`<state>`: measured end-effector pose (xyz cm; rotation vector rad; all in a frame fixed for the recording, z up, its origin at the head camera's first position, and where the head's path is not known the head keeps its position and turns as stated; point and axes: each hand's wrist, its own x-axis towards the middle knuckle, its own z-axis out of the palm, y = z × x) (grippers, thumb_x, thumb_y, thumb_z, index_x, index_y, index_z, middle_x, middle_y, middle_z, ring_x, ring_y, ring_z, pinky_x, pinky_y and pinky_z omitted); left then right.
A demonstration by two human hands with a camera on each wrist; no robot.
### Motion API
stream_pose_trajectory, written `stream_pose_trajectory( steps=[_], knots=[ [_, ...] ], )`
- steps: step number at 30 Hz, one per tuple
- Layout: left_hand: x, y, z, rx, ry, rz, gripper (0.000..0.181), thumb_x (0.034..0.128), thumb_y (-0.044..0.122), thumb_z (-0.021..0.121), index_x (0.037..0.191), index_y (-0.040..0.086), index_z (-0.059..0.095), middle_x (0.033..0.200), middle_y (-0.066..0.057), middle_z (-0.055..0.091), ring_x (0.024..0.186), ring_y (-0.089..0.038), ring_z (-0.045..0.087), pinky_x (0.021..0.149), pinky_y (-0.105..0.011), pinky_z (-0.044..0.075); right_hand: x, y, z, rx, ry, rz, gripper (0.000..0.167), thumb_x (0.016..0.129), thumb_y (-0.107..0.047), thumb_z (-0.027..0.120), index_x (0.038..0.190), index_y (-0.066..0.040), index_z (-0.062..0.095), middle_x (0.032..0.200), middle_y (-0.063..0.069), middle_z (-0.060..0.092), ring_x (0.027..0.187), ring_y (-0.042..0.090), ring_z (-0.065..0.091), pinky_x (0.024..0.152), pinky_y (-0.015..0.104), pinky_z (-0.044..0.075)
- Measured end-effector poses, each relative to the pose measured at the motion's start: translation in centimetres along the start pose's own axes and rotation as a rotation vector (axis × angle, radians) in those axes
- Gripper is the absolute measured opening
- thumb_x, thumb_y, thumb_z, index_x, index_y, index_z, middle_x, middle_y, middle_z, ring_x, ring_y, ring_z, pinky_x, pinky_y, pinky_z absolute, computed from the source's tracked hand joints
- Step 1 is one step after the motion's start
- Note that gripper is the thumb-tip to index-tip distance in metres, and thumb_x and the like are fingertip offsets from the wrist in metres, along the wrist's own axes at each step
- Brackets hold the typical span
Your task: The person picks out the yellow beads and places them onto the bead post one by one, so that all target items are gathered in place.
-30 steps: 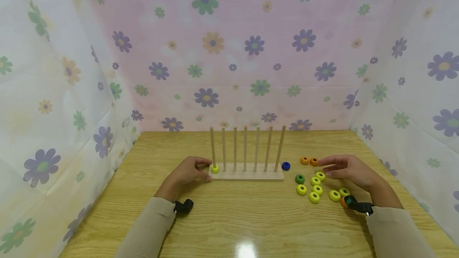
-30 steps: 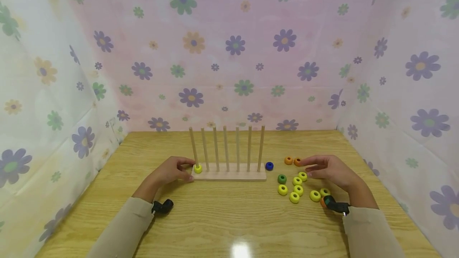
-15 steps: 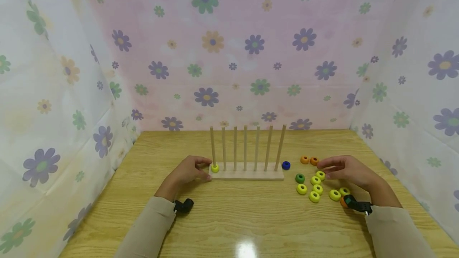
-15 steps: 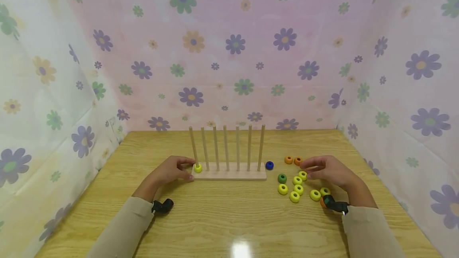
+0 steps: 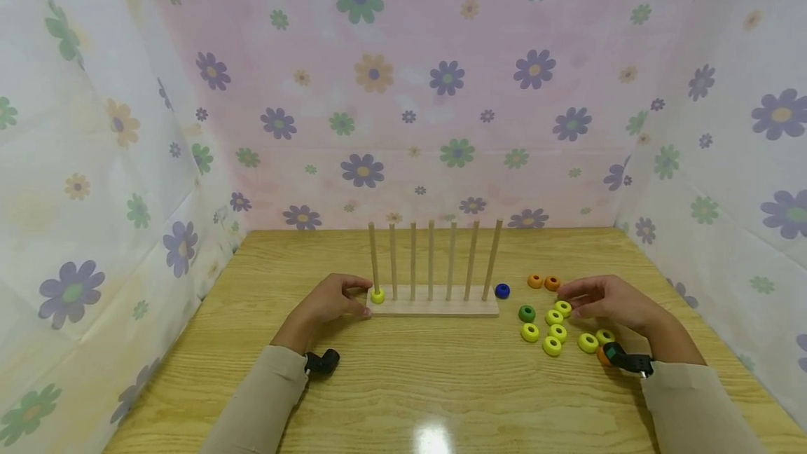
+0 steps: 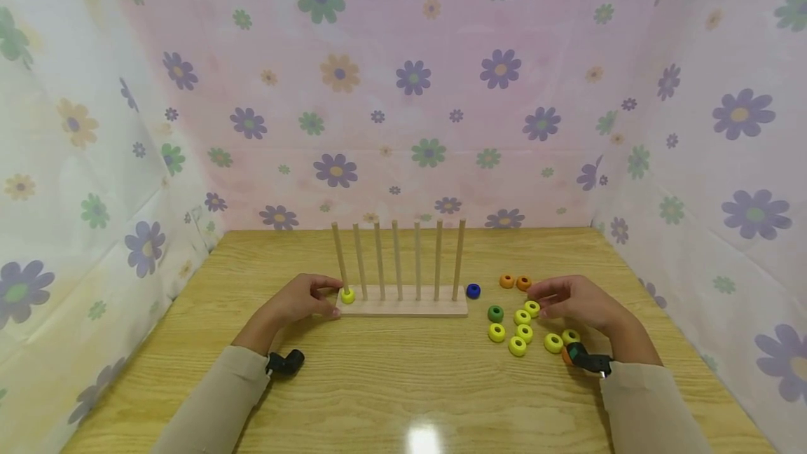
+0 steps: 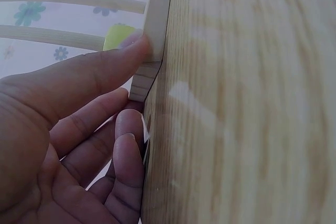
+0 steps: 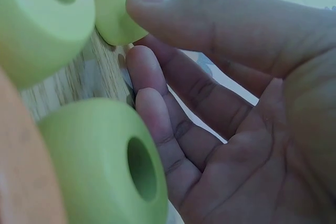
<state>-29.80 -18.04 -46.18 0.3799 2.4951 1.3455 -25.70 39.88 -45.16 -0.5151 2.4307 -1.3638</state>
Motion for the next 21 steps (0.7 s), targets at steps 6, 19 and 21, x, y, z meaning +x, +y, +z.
stream_pose_trajectory(
  steps=[6, 19, 21],
  knots=[
    [-0.04, 0.02, 0.02, -0.002, 0.006, -0.003, 0.057, 0.0812, 0.018, 0.091, 0.135, 0.02, 0.07, 0.14, -0.002, 0.065, 0.109, -0.018, 0.067, 0.097, -0.042, 0.054, 0.11, 0.32, -0.02, 0.004, -0.005, 0.002, 0.051, 0.095, -0.01, 0.074, 0.141, 0.007, 0.057, 0.139, 0.03, 0.06, 0.114, 0.009, 0.068, 0.089, 0.028, 0.059],
    [0.08, 0.19, 0.05, 0.006, 0.009, -0.022, 0.057, 0.0815, 0.019, 0.09, 0.134, 0.022, 0.07, 0.14, -0.001, 0.065, 0.112, -0.019, 0.066, 0.095, -0.043, 0.055, 0.05, -0.24, 0.16, -0.089, -0.003, 0.026, 0.049, 0.095, -0.01, 0.074, 0.141, 0.002, 0.06, 0.135, 0.023, 0.064, 0.109, 0.014, 0.067, 0.086, 0.027, 0.058],
    [0.07, 0.15, 0.04, 0.008, 0.012, -0.027, 0.056, 0.0813, 0.018, 0.091, 0.134, 0.022, 0.071, 0.14, 0.0, 0.065, 0.11, -0.019, 0.066, 0.094, -0.042, 0.055, 0.15, -0.31, 0.25, -0.091, -0.003, 0.021, 0.049, 0.095, -0.011, 0.075, 0.14, 0.002, 0.061, 0.134, 0.023, 0.064, 0.109, 0.015, 0.067, 0.085, 0.027, 0.058]
  ],
)
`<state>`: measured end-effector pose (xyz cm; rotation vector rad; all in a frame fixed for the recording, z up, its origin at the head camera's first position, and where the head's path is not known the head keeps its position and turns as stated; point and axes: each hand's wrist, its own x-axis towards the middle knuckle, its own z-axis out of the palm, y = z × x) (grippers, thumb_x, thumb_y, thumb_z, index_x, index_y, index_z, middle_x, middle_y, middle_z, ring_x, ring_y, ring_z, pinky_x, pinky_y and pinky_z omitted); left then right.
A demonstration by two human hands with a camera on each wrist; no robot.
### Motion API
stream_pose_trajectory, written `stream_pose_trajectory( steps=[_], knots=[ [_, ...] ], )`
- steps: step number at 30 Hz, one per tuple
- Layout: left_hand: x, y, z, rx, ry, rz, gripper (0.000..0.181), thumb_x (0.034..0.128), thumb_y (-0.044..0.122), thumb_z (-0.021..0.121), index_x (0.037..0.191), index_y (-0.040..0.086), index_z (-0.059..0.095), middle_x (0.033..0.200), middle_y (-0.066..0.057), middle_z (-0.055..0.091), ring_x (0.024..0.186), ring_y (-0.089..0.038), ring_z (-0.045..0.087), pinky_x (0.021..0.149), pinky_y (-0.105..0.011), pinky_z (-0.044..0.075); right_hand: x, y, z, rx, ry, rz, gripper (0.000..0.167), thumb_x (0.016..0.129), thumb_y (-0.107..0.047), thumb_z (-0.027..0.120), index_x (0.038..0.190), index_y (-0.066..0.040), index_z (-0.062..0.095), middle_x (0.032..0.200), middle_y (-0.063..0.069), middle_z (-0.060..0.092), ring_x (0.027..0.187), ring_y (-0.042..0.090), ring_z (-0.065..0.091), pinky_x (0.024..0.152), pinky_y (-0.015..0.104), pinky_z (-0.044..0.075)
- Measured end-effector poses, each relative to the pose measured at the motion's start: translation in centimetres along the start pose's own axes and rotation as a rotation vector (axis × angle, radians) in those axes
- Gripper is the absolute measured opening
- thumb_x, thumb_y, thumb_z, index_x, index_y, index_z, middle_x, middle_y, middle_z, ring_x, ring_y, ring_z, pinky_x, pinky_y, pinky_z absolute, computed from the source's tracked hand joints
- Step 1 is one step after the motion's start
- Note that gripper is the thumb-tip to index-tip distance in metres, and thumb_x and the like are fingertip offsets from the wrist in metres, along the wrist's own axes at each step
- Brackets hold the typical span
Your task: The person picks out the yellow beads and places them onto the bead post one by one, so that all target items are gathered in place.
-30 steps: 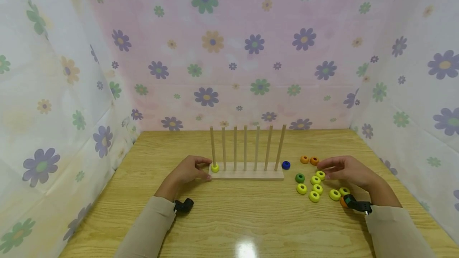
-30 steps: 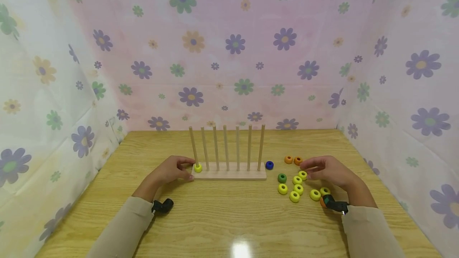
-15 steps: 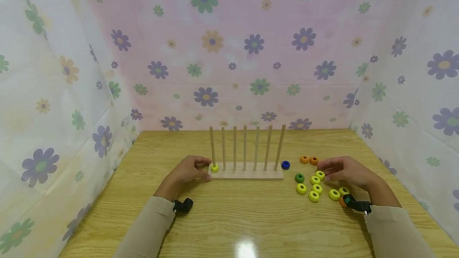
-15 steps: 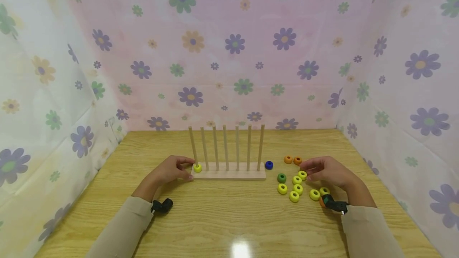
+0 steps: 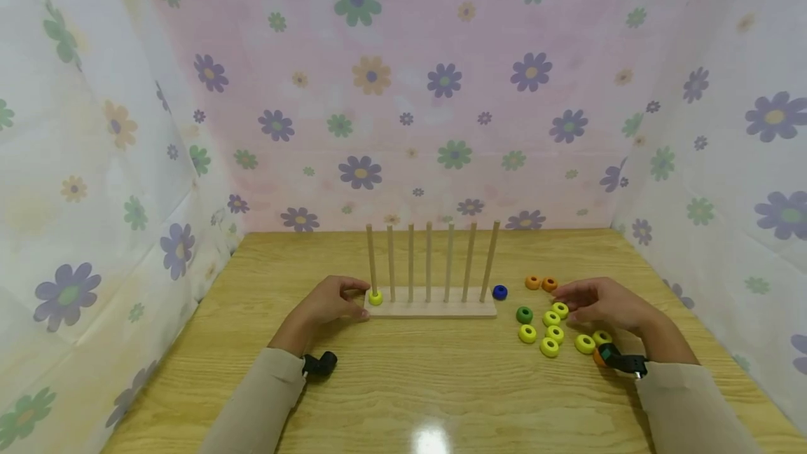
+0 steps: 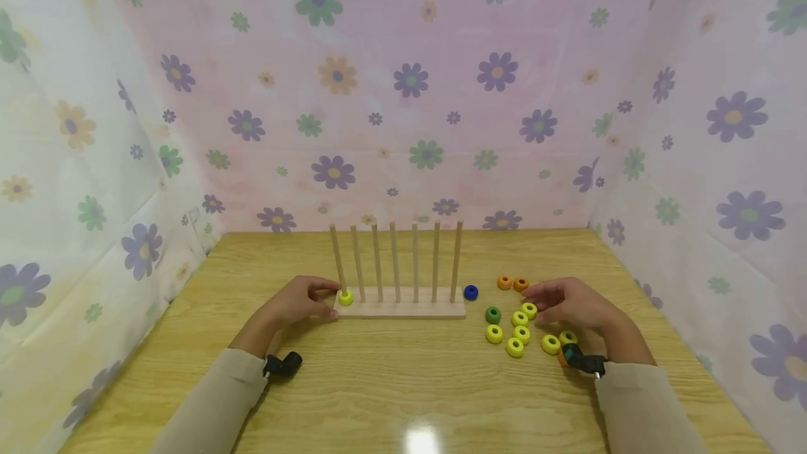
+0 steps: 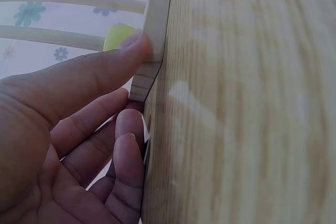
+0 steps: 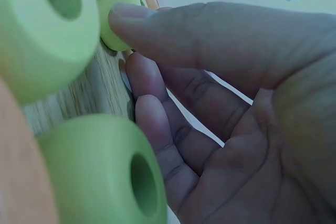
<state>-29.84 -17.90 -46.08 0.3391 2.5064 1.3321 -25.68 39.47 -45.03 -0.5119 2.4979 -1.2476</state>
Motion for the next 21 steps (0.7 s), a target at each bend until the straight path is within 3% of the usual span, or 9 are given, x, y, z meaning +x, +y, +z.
stream_pose_trajectory(
  steps=[21],
  knots=[
    [-0.09, -0.01, 0.06, -0.002, 0.006, -0.003, 0.055, 0.0812, 0.018, 0.09, 0.133, 0.022, 0.071, 0.14, 0.001, 0.065, 0.107, -0.017, 0.064, 0.092, -0.039, 0.055, 0.53, -0.09, 0.3, -0.056, 0.04, 0.042, 0.042, 0.093, -0.014, 0.077, 0.133, -0.003, 0.069, 0.13, 0.019, 0.07, 0.106, 0.017, 0.07, 0.082, 0.026, 0.058]
  ],
)
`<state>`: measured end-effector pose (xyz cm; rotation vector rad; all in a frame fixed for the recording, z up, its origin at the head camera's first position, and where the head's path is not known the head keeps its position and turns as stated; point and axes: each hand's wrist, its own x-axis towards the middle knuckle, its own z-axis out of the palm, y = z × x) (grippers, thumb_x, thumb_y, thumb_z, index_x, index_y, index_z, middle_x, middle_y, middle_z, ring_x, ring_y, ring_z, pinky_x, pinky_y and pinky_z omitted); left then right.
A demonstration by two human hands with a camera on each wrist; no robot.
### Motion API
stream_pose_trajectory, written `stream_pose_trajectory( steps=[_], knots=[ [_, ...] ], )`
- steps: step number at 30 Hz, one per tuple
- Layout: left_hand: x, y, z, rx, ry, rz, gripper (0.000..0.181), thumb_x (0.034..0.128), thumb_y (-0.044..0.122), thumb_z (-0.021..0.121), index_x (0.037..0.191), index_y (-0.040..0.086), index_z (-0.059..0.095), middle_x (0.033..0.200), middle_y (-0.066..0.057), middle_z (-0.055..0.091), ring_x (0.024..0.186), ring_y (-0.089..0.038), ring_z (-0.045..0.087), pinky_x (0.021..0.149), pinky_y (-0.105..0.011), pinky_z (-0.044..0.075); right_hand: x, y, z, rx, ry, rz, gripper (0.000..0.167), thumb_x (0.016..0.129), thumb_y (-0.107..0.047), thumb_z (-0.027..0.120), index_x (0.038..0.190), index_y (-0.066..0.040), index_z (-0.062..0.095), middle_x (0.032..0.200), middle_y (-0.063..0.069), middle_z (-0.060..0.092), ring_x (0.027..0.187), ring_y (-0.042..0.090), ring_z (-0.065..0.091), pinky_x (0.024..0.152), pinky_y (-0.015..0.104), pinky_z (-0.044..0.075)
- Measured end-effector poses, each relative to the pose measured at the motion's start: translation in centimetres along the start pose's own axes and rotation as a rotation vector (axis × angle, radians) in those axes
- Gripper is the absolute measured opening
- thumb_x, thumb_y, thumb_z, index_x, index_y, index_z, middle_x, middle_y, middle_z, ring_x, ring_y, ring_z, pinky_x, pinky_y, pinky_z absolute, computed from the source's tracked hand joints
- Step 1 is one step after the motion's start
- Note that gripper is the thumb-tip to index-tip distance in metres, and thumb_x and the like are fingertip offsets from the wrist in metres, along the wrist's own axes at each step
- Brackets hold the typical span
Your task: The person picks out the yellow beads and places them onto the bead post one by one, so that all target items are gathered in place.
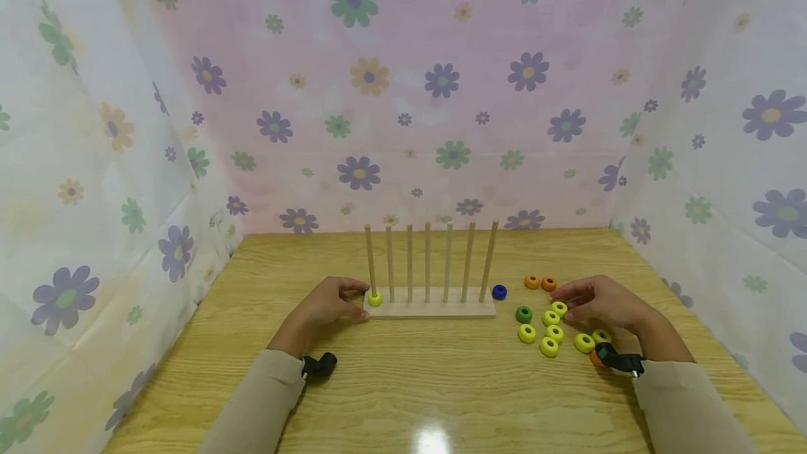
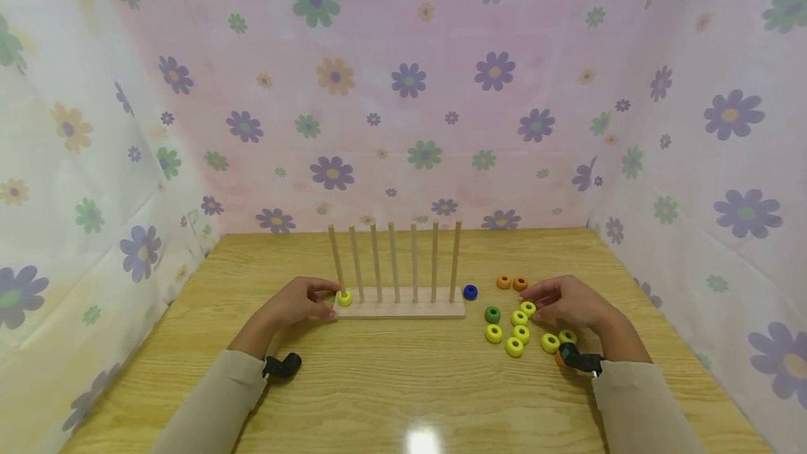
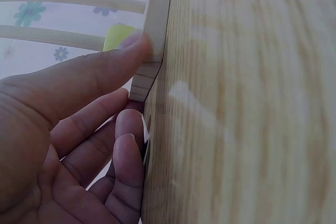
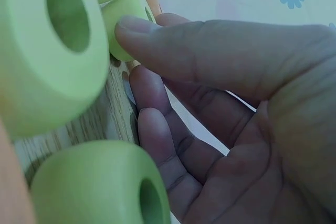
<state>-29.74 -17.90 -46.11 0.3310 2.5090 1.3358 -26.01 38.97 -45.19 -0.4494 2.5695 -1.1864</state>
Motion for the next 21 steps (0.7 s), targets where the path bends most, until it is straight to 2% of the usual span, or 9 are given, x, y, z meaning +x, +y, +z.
stream_pose_trajectory(
  steps=[4, 12, 21],
  knots=[
    [-0.04, -0.03, -0.03, 0.003, -0.009, 0.013, 0.055, 0.0821, 0.017, 0.09, 0.134, 0.021, 0.071, 0.139, -0.002, 0.065, 0.103, -0.018, 0.066, 0.089, -0.039, 0.055, -0.02, -0.04, -0.08, -0.011, 0.009, -0.006, 0.042, 0.093, -0.015, 0.077, 0.132, -0.004, 0.069, 0.129, 0.018, 0.07, 0.107, 0.017, 0.07, 0.083, 0.025, 0.057],
    [-0.2, 0.03, -0.07, -0.006, -0.02, 0.033, 0.055, 0.0831, 0.016, 0.089, 0.135, 0.018, 0.07, 0.14, -0.005, 0.065, 0.105, -0.017, 0.067, 0.089, -0.039, 0.057, -0.03, -0.23, -0.15, -0.042, 0.034, -0.005, 0.039, 0.095, -0.019, 0.076, 0.131, -0.006, 0.071, 0.129, 0.016, 0.071, 0.112, 0.024, 0.068, 0.084, 0.025, 0.056],
    [-0.19, 0.05, -0.09, -0.014, -0.024, 0.037, 0.056, 0.0833, 0.016, 0.088, 0.136, 0.018, 0.069, 0.139, -0.005, 0.066, 0.102, -0.017, 0.067, 0.087, -0.037, 0.056, -0.01, -0.54, -0.29, -0.065, 0.063, 0.036, 0.041, 0.096, -0.03, 0.076, 0.131, -0.008, 0.072, 0.126, 0.014, 0.072, 0.106, 0.015, 0.069, 0.084, 0.027, 0.057]
  ],
)
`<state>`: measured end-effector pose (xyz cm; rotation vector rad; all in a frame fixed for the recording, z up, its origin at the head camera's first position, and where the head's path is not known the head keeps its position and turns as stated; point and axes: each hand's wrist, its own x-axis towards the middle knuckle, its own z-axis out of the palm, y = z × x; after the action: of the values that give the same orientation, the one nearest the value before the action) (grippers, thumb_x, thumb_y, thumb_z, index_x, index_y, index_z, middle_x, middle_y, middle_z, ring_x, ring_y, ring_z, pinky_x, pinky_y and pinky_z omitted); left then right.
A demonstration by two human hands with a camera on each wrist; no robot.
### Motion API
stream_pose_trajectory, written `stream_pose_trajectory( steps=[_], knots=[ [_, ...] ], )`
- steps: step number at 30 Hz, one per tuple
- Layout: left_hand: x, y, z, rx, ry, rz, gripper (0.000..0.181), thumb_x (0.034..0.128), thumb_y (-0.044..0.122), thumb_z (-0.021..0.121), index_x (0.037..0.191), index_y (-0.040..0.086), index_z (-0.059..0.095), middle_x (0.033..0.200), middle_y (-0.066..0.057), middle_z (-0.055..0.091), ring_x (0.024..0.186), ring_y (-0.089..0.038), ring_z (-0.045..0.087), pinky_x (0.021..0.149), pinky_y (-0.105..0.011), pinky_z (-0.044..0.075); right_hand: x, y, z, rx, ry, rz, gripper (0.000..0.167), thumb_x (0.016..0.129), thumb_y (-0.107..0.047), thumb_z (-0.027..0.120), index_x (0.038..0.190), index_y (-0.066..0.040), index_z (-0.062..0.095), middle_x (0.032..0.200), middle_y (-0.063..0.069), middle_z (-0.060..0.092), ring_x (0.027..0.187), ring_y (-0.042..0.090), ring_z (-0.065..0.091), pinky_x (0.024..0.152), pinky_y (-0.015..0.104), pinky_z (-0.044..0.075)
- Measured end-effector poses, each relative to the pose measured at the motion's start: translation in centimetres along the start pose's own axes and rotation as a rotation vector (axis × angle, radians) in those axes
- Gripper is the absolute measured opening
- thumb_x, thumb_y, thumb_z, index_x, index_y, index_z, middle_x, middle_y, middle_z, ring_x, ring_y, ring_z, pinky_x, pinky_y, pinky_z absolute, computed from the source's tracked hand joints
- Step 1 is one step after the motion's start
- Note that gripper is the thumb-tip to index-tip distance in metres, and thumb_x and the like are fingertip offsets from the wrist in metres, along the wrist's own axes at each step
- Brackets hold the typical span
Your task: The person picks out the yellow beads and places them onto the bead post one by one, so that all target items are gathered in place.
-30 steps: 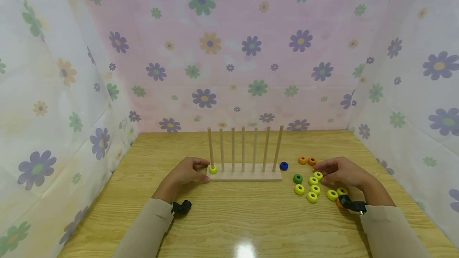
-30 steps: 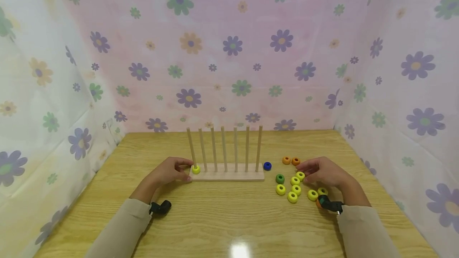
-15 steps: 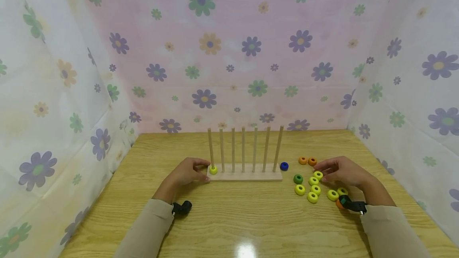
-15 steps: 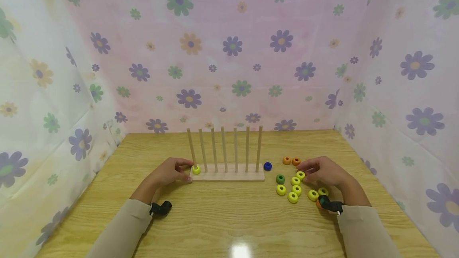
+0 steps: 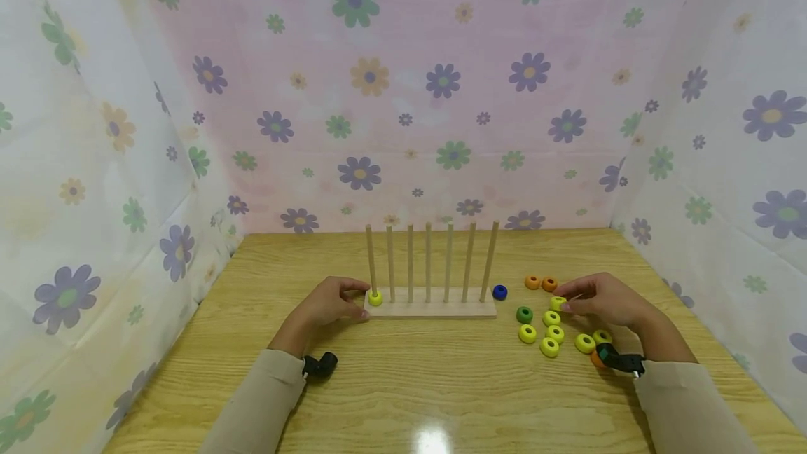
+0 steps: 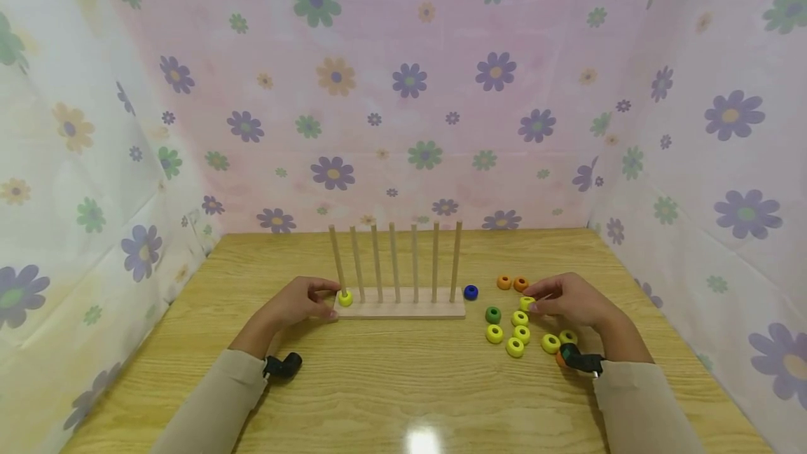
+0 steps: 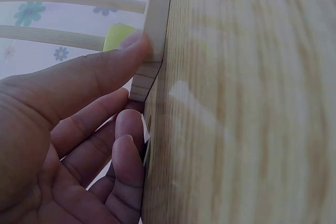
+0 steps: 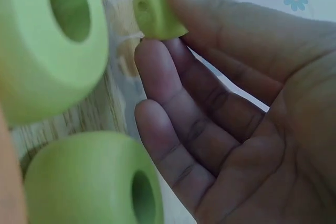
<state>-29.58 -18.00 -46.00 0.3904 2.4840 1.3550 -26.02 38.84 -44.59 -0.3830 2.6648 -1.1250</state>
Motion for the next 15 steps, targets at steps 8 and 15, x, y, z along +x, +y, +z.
stream_pose_trajectory(
  steps=[8, 15],
  knots=[
    [-0.2, 0.2, 0.0, 0.001, 0.004, -0.008, 0.055, 0.0836, 0.015, 0.088, 0.136, 0.018, 0.07, 0.141, -0.006, 0.065, 0.105, -0.018, 0.067, 0.09, -0.039, 0.056, -0.2, -0.6, -0.1, -0.018, 0.05, 0.008, 0.04, 0.096, -0.036, 0.076, 0.128, -0.013, 0.074, 0.124, 0.011, 0.071, 0.111, 0.026, 0.066, 0.083, 0.033, 0.057],
    [-0.1, 0.1, -0.1, 0.004, 0.0, 0.004, 0.056, 0.084, 0.016, 0.088, 0.137, 0.018, 0.069, 0.142, -0.006, 0.064, 0.113, -0.02, 0.067, 0.095, -0.041, 0.055, -0.2, -1.3, 0.0, -0.03, 0.08, 0.004, 0.043, 0.096, -0.038, 0.076, 0.129, -0.011, 0.072, 0.127, 0.013, 0.07, 0.111, 0.026, 0.067, 0.084, 0.033, 0.058]
  ],
)
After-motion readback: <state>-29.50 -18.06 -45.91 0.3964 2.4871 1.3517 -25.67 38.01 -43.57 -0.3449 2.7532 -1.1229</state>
